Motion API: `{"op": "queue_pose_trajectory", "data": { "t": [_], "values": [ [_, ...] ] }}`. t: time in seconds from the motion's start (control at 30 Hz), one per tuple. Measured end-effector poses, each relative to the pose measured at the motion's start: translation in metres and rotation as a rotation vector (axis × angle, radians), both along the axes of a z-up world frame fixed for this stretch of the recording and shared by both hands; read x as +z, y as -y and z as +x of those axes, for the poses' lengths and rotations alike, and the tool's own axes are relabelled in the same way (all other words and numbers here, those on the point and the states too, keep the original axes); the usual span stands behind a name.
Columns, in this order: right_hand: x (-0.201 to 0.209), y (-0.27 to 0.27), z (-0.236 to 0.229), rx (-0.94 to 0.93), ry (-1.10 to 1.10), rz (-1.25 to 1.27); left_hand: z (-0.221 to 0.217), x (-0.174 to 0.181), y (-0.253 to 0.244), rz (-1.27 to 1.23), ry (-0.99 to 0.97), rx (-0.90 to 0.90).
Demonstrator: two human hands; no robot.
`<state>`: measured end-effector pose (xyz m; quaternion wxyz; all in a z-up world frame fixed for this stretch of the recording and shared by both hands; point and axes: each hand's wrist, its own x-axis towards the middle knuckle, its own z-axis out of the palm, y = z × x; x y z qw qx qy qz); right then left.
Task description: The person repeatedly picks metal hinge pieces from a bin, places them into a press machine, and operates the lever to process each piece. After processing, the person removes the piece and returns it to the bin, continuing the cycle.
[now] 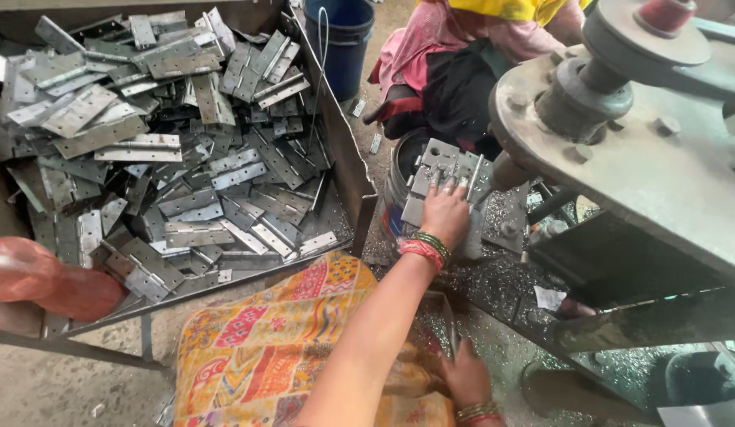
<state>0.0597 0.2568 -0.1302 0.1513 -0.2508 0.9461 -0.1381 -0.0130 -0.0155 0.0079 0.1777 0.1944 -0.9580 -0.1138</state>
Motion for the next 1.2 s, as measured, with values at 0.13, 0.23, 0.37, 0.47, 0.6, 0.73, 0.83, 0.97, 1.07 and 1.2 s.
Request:
{"op": "queue_pose_trajectory", "data": {
  "t": [0.13,0.23,0.37,0.47,0.6,0.73,0.83,0.97,1.07,1.2],
  "values": [
    [-0.022,-0.010,0.010,0.001,0.095,-0.004,0.014,-0.007,-0.004,0.000,0.002,-0.023],
    [0.017,0.002,-0.025,0.102,0.035,0.037,0.017,0.014,-0.002,-0.057,0.113,-0.062],
    [0.080,0.014,-0.026,-0.036,0.010,-0.071,0.071,0.014,-0.043,-0.257,0.090,-0.096],
    [0.109,0.026,-0.018,-0.006,-0.203,-0.392,0.117,0.006,-0.074,-0.307,-0.199,-0.036],
    [0.114,0.020,0.002,-0.074,-0.186,-0.593,0.139,0.003,-0.066,-0.209,-0.408,-0.246],
    [0.114,0.019,-0.002,-0.073,-0.287,-0.703,0.115,0.022,-0.052,-0.030,-0.530,-0.270],
    [0.109,0.019,-0.003,-0.039,-0.300,-0.650,0.091,0.031,-0.051,-0.108,-0.624,-0.170],
    [0.100,0.016,-0.007,-0.034,-0.261,-0.626,0.066,0.023,-0.047,-0.238,-0.165,-0.018],
    [0.093,0.016,-0.015,-0.005,-0.295,-0.578,0.063,0.010,-0.039,-0.272,-0.024,0.097],
    [0.084,0.014,-0.015,0.043,-0.266,-0.495,0.089,-0.008,-0.050,-0.135,0.032,0.189]
  ]
}}
